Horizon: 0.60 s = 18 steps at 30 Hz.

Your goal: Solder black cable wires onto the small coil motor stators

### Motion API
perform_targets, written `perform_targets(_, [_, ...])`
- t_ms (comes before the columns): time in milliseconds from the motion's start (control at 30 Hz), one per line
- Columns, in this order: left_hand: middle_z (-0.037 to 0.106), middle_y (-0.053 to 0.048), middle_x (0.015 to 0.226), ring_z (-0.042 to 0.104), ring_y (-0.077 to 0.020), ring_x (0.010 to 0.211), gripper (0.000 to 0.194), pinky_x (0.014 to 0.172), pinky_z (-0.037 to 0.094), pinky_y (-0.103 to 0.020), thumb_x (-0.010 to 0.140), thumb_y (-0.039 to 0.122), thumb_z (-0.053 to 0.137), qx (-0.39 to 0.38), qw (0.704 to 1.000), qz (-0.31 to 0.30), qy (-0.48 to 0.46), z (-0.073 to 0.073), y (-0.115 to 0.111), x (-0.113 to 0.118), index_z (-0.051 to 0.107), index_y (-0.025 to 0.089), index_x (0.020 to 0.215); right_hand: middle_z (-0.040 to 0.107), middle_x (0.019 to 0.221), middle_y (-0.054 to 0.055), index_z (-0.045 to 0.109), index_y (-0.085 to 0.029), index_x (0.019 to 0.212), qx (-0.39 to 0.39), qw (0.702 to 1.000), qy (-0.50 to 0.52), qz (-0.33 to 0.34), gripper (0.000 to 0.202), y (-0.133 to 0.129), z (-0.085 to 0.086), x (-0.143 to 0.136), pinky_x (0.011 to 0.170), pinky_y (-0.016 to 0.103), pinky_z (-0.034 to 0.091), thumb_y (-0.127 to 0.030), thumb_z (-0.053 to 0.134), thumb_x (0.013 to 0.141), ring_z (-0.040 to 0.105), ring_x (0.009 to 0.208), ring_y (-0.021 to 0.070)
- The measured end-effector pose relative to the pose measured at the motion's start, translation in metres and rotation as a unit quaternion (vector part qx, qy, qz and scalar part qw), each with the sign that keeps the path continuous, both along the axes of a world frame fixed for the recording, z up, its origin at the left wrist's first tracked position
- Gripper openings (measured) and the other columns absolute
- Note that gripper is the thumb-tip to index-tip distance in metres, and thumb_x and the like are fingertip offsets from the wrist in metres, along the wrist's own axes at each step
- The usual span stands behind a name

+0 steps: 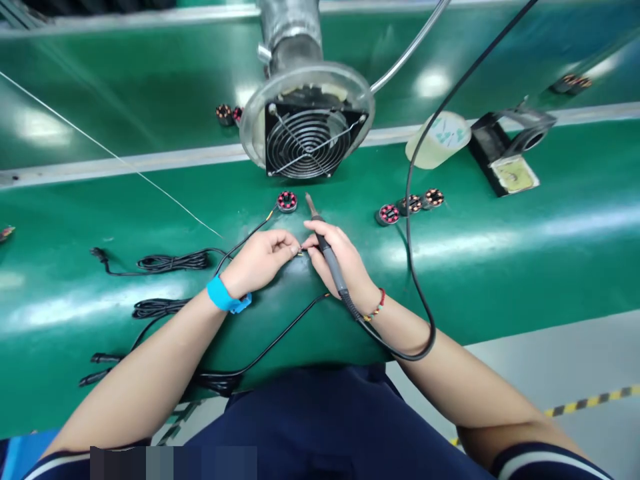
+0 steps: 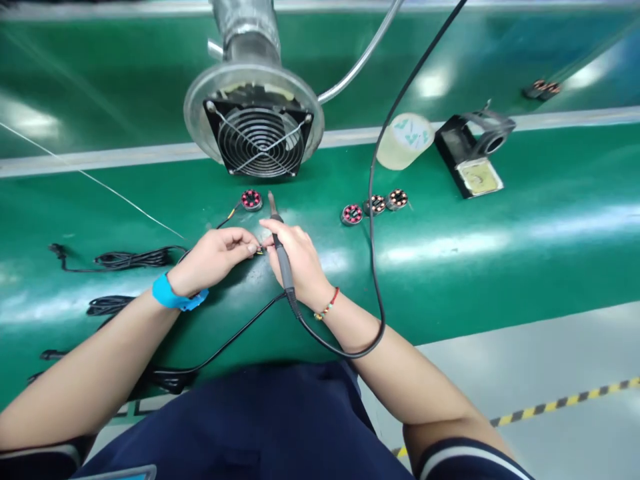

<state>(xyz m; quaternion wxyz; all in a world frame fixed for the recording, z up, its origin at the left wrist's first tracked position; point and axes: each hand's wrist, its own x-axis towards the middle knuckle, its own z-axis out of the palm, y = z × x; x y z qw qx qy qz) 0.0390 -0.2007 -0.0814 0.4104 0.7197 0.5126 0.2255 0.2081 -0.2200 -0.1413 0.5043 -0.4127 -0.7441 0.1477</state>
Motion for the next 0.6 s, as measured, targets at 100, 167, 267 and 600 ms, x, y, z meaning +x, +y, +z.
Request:
perform_targets(100, [0.055,0.000,0.075,0.045,-0.0047,0.067,0.031,0.066,0.035,-0.018,0.079,0.039,0.053,0.023,1.000,-0.010,-0.007,-0.002,-0.001,-0.001,0.059,0.009,0.080,0.063,0.095,-0.002,0.049,-0.017,0.126,0.004,1.000,0.002,-0.010,0.037,0.001,-0.001,-0.001,0.091,0.031,0.045,-0.013,0.049,0.089,0.054,0.096,0.0122])
perform_targets(167, [0.056,-0.001,0.077,0.046,-0.0060,0.071,0.030,0.069,0.036,-0.019,0.080,0.039,0.052,0.028,1.000,-0.005,0.003,-0.003,-0.003,-0.002,0.059,0.010,0.081,0.063,0.095,-0.002,0.049,-0.017,0.126,0.036,0.999,-0.003,-0.019,0.038,0.001,-0.001,-0.001,0.090,0.031,0.046,-0.012,0.050,0.089,0.054,0.095,0.0120])
perform_targets(267, [0.060,-0.002,0.085,0.050,-0.0087,0.080,0.027,0.079,0.038,-0.022,0.083,0.037,0.050,0.063,0.997,0.025,0.031,-0.001,-0.006,-0.004,0.061,0.012,0.083,0.063,0.096,0.000,0.049,-0.016,0.127,0.083,0.996,0.005,-0.037,0.042,-0.001,0.000,0.003,0.090,0.029,0.048,-0.009,0.052,0.086,0.055,0.095,0.0112])
perform_targets(600, [0.054,-0.002,0.081,0.040,-0.0043,0.060,0.022,0.057,0.031,-0.018,0.087,0.032,0.044,0.162,0.961,0.225,-0.011,0.063,0.026,-0.033,0.049,0.012,0.094,0.065,0.099,0.004,0.045,-0.018,0.126,0.137,0.980,0.070,-0.128,0.034,-0.019,0.019,0.027,0.085,0.027,0.052,-0.016,0.048,0.092,0.064,0.092,0.0108])
